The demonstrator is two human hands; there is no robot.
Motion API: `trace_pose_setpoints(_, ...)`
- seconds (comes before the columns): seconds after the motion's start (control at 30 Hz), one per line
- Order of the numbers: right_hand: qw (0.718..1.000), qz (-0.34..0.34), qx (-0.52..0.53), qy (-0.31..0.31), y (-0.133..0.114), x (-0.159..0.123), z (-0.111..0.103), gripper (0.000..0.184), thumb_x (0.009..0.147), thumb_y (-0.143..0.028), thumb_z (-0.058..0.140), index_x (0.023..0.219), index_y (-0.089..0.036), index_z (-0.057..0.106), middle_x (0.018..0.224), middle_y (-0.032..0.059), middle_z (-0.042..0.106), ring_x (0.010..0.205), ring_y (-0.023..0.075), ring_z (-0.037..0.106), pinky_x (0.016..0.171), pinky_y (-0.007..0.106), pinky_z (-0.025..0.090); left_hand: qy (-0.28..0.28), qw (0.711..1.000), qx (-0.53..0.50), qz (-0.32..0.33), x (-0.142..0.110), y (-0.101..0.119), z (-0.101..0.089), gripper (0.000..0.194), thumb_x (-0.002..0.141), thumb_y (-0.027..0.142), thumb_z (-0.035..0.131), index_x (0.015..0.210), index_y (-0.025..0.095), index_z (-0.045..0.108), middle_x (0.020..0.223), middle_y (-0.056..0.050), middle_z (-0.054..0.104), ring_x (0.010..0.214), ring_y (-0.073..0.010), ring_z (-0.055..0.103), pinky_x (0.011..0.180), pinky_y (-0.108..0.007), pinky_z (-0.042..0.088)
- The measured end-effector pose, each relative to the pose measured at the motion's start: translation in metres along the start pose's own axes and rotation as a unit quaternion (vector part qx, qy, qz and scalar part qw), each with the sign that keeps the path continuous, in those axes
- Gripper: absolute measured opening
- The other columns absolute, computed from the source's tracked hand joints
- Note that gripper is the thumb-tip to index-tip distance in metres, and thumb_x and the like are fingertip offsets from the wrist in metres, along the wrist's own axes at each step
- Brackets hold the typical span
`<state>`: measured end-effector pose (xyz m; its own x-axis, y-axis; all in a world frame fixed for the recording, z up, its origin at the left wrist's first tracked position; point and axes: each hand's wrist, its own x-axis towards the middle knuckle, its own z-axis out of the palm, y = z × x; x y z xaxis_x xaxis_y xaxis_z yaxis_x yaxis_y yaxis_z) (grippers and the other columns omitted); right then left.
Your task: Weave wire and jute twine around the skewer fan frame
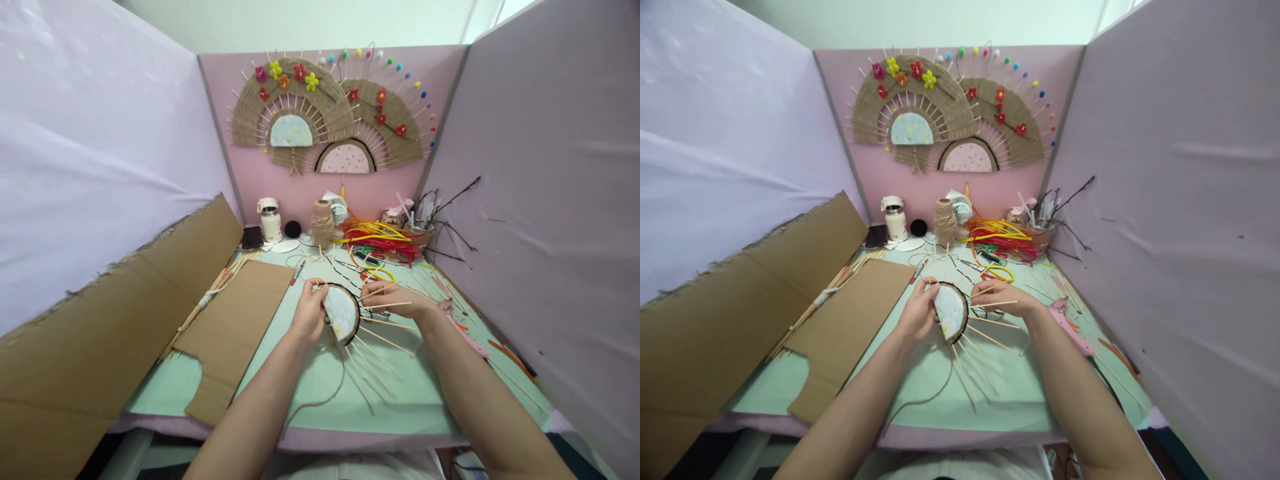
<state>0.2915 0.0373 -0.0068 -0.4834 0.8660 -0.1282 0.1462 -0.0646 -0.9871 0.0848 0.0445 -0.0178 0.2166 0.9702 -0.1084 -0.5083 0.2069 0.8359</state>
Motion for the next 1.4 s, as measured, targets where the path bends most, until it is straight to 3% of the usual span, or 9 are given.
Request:
trace_pose_setpoints(0.27, 0.998, 0.006, 0.008, 0.058, -0.004, -0.002, -0.005, 0.027, 0.066, -0.035, 0.072, 0.069, -0.014, 0.055, 0.056, -0.0070, 0.039, 0.047, 0.0040, 0.027, 0.046, 0.022, 0.016, -0.035, 0.999, -0.007, -0.008, -0.007, 0.003, 0.008, 0.054, 0.052, 0.033, 0.081, 0.085, 0.022, 0.039, 0.064, 0.007, 0.055, 0.056, -0.0088, 0.053, 0.054, -0.020, 0.040)
trace_pose_setpoints(0.57, 0.998, -0.017, 0.029, 0.044, -0.006, -0.007, -0.013, 0.026, 0.066, -0.034, 0.072, 0.067, -0.013, 0.057, 0.054, -0.0071, 0.038, 0.046, 0.0036, 0.025, 0.045, 0.022, 0.015, -0.045, 0.999, 0.007, 0.004, -0.009, 0.003, 0.009, 0.053, 0.052, 0.022, 0.082, 0.086, 0.021, 0.042, 0.062, 0.006, 0.060, 0.052, -0.0093, 0.055, 0.049, -0.019, 0.041)
trace_pose_setpoints(0.73, 0.998, -0.012, 0.035, 0.048, 0.001, -0.005, -0.017, 0.027, 0.066, -0.036, 0.072, 0.070, -0.014, 0.057, 0.051, -0.0077, 0.038, 0.045, 0.0037, 0.025, 0.045, 0.022, 0.015, -0.096, 0.995, -0.011, 0.024, -0.010, 0.005, 0.010, 0.047, 0.061, 0.021, 0.077, 0.086, 0.021, 0.038, 0.088, -0.004, 0.070, 0.067, -0.0142, 0.064, 0.057, -0.023, 0.046)
trace_pose_setpoints(0.83, 0.997, -0.016, 0.045, 0.057, 0.003, -0.005, -0.018, 0.028, 0.067, -0.037, 0.072, 0.070, -0.014, 0.056, 0.053, -0.0077, 0.038, 0.045, 0.0034, 0.026, 0.046, 0.022, 0.015, -0.121, 0.992, -0.015, 0.032, -0.011, 0.005, 0.010, 0.044, 0.065, 0.021, 0.075, 0.087, 0.022, 0.036, 0.094, -0.007, 0.070, 0.070, -0.0160, 0.065, 0.058, -0.024, 0.047)
trace_pose_setpoints(1.1, 0.990, -0.048, 0.115, 0.070, 0.006, -0.006, -0.026, 0.028, 0.069, -0.036, 0.072, 0.073, -0.015, 0.054, 0.051, -0.0079, 0.036, 0.045, 0.0046, 0.026, 0.046, 0.023, 0.017, -0.096, 0.995, 0.000, 0.039, -0.010, 0.006, 0.011, 0.045, 0.063, 0.022, 0.075, 0.087, 0.022, 0.037, 0.088, -0.005, 0.071, 0.063, -0.0137, 0.063, 0.054, -0.023, 0.047)
trace_pose_setpoints(1.23, 0.974, -0.095, 0.187, 0.088, 0.000, -0.007, -0.030, 0.035, 0.077, -0.039, 0.065, 0.061, -0.018, 0.042, 0.046, -0.0089, 0.024, 0.044, 0.0055, 0.018, 0.045, 0.023, 0.015, -0.078, 0.996, 0.020, 0.031, -0.010, 0.006, 0.009, 0.047, 0.061, 0.024, 0.077, 0.088, 0.022, 0.038, 0.082, -0.002, 0.070, 0.062, -0.0134, 0.063, 0.054, -0.023, 0.047)
trace_pose_setpoints(1.4, 0.950, -0.117, 0.264, 0.117, -0.006, -0.007, -0.030, 0.036, 0.079, -0.036, 0.063, 0.061, -0.020, 0.036, 0.047, -0.0088, 0.019, 0.044, 0.0073, 0.014, 0.045, 0.023, 0.018, -0.106, 0.993, 0.055, -0.012, -0.008, 0.003, 0.005, 0.050, 0.058, 0.026, 0.079, 0.088, 0.023, 0.039, 0.071, 0.003, 0.066, 0.057, -0.0139, 0.061, 0.050, -0.022, 0.045)
